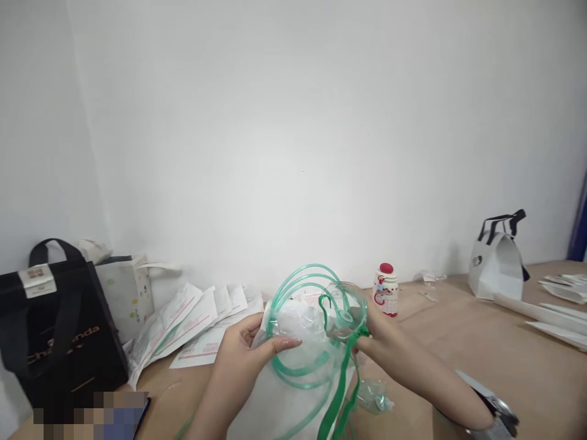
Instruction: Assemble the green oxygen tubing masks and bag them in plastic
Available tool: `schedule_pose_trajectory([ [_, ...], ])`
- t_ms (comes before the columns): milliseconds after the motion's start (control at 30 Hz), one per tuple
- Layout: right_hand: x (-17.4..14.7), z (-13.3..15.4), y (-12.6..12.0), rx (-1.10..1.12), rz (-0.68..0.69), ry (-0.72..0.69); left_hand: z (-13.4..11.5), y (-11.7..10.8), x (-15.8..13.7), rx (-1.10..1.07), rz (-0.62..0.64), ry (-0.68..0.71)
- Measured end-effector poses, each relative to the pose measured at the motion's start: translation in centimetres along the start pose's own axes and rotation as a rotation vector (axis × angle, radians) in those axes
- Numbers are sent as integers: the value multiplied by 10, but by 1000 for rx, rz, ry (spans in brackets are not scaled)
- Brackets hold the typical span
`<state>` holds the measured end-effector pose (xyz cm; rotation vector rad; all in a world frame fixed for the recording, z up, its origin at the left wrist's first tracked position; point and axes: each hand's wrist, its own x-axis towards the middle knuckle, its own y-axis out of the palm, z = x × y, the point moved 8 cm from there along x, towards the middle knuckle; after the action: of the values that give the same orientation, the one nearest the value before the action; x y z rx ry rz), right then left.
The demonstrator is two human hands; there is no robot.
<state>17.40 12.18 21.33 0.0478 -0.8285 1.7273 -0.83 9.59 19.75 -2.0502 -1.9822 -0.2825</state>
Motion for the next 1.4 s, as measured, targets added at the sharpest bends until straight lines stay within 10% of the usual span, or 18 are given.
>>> schedule_pose_trajectory([
  [533, -22, 34, 14, -329, -131, 32, 0, 5, -5, -55, 27, -13],
  [900, -27, 32, 36, -32, 266, 33, 21, -25, -2, -44, -27, -106],
  [1400, -66, -7, 1, 32, -556, 282, 2, 30, -4, -117, 256, -94],
])
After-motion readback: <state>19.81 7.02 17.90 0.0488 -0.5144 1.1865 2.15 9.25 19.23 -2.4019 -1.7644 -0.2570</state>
